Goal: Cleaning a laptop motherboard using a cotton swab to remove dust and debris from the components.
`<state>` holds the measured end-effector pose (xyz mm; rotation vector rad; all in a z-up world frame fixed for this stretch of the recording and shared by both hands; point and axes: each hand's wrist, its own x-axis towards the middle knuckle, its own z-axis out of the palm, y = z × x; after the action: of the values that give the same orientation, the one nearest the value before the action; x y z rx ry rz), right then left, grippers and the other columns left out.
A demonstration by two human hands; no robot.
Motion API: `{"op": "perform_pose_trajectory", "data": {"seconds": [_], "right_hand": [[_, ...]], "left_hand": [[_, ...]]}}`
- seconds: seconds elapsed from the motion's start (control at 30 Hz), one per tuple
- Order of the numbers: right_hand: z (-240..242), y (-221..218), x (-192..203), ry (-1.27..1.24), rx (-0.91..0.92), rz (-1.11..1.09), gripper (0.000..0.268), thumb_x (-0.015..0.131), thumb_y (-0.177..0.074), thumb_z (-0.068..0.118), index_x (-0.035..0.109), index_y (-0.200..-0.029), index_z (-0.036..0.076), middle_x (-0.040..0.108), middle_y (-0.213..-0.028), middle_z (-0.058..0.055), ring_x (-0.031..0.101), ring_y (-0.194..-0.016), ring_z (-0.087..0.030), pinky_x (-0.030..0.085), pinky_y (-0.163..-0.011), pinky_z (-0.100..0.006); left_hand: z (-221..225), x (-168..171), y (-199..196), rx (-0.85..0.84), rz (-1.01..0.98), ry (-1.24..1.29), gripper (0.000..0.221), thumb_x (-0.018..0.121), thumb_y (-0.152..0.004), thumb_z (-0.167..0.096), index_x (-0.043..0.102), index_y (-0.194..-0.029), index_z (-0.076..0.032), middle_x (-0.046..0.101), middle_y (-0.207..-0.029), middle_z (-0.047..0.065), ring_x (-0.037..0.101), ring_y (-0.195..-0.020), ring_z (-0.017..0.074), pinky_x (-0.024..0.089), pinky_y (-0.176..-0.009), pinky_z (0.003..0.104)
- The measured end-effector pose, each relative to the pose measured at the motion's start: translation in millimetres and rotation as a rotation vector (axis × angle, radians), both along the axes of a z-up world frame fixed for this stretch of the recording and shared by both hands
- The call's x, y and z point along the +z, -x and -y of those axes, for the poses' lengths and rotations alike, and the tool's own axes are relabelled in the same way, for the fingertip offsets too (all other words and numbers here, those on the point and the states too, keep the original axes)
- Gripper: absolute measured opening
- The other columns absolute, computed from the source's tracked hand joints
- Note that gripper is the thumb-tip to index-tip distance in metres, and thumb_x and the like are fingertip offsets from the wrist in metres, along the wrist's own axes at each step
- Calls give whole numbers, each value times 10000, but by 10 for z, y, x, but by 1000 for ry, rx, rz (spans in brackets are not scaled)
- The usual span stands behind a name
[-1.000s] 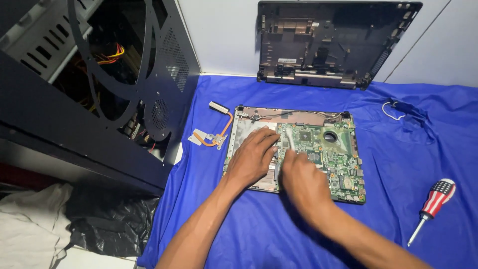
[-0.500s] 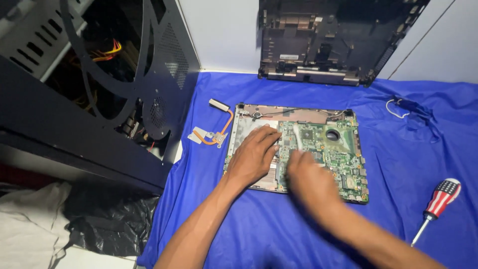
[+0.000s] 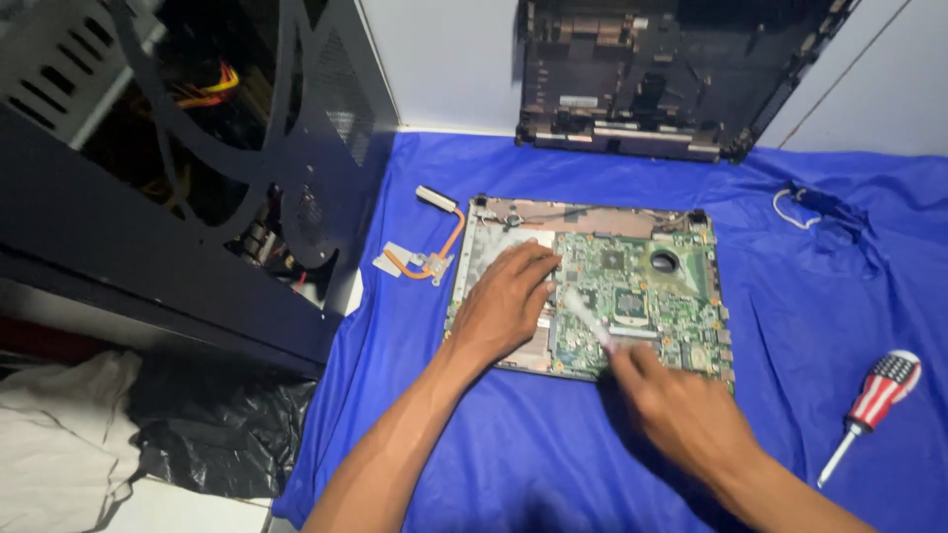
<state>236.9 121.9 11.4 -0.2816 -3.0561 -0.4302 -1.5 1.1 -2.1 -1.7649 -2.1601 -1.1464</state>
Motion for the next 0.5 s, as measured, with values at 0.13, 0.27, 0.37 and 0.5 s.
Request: {"op": "perform_pose_trajectory", "data": {"seconds": [0.13,0.27,0.37,0.5], "right_hand": [[-558,-191,108,266,54,93,598,532,-897,329,405,-1480,363,557,-1445,-63,804,-735,-356,638,-544,-513],[-1116,-42,469,523,30,-229,274,700,-889,326,776,-1150,356,663,-826,69,628,-646,-135,500,-556,-316],[-1089,144,463,537,163,-299,221,658,-914,330,782,-1082,258,697,-889,20,674,-684,-147,547,-529,-315],[-1293,355,312,604,226,-342,185,659,-915,339,794,-932,214,711,-792,17,635,-631,-107,495,-418,-247]], "left_hand": [[4,25,-9,-2,14,35,346,574,-1014,-126,637,-1323,15,632,-1345,153,560,-1317,367,371,-1204,495],[8,21,-12,-9,7,18,331,559,-1022,-125,635,-1313,13,635,-1318,143,571,-1297,356,380,-1201,501],[6,28,-4,-13,-3,5,330,557,-1024,-126,636,-1313,15,636,-1319,150,574,-1294,362,381,-1199,500],[9,24,-5,-7,15,25,341,547,-1032,-147,631,-1327,3,631,-1341,139,559,-1322,360,365,-1211,501]]}}
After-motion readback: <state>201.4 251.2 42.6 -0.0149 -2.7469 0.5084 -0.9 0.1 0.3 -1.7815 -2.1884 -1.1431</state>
